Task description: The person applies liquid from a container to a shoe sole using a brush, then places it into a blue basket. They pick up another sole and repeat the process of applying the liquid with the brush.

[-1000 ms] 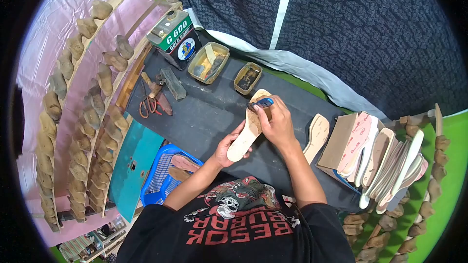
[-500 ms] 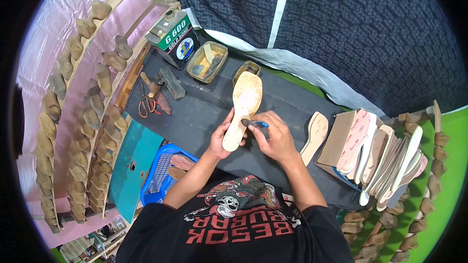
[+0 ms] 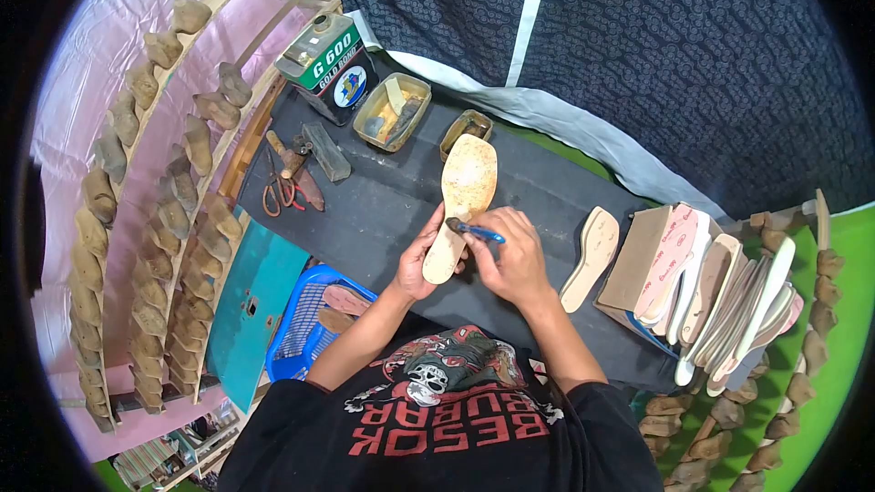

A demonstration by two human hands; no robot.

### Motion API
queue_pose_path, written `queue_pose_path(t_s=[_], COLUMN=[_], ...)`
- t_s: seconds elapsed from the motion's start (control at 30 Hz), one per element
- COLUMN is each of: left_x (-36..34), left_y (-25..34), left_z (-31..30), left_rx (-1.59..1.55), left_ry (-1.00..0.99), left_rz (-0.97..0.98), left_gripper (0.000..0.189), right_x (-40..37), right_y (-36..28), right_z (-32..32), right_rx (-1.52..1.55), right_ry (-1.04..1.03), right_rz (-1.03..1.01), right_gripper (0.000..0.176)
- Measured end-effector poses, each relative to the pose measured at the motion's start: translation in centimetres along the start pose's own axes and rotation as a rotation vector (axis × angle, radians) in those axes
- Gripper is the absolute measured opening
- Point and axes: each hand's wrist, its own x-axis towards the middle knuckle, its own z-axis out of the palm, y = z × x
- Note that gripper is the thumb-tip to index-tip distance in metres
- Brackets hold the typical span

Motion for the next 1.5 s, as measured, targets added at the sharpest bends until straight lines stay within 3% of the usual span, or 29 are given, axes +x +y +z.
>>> queue_pose_path(t_s=[0.17, 0.33, 0.6, 0.83, 1.1, 1.3, 1.5], left_x=[0.0, 0.2, 0.2, 0.4, 0.3, 0.4, -0.1], left_y=[-0.4, -0.5, 0.6, -0.2, 0.7, 0.1, 0.1], left_z=[-0.3, 0.7, 0.8, 1.1, 0.8, 0.9, 0.3], left_rx=[-0.025, -0.055, -0.014, -0.039, -0.047, -0.046, -0.053], left_ry=[-0.02, -0.02, -0.047, -0.028, -0.028, -0.016, -0.046], left_rz=[-0.023, 0.005, -0.026, 0.008, -0.008, 0.019, -0.04], left_gripper=[0.072, 0.072, 0.072, 0.074, 0.073, 0.073, 0.071], right_x=[0.8, 0.8, 0.5, 0.2, 0.6, 0.4, 0.2], right_y=[0.7, -0.1, 1.4, -0.1, 1.1, 0.2, 1.1], right_z=[-0.3, -0.4, -1.2, -0.7, -0.9, -0.5, -0.9], right_rx=[-0.033, -0.046, -0.062, -0.039, -0.067, -0.035, -0.085], right_ry=[0.128, 0.055, 0.201, 0.085, 0.199, 0.12, 0.184], right_rz=[0.015, -0.035, 0.038, -0.04, -0.012, -0.066, 0.006], right_gripper=[0.016, 0.015, 0.016, 0.015, 0.015, 0.016, 0.015])
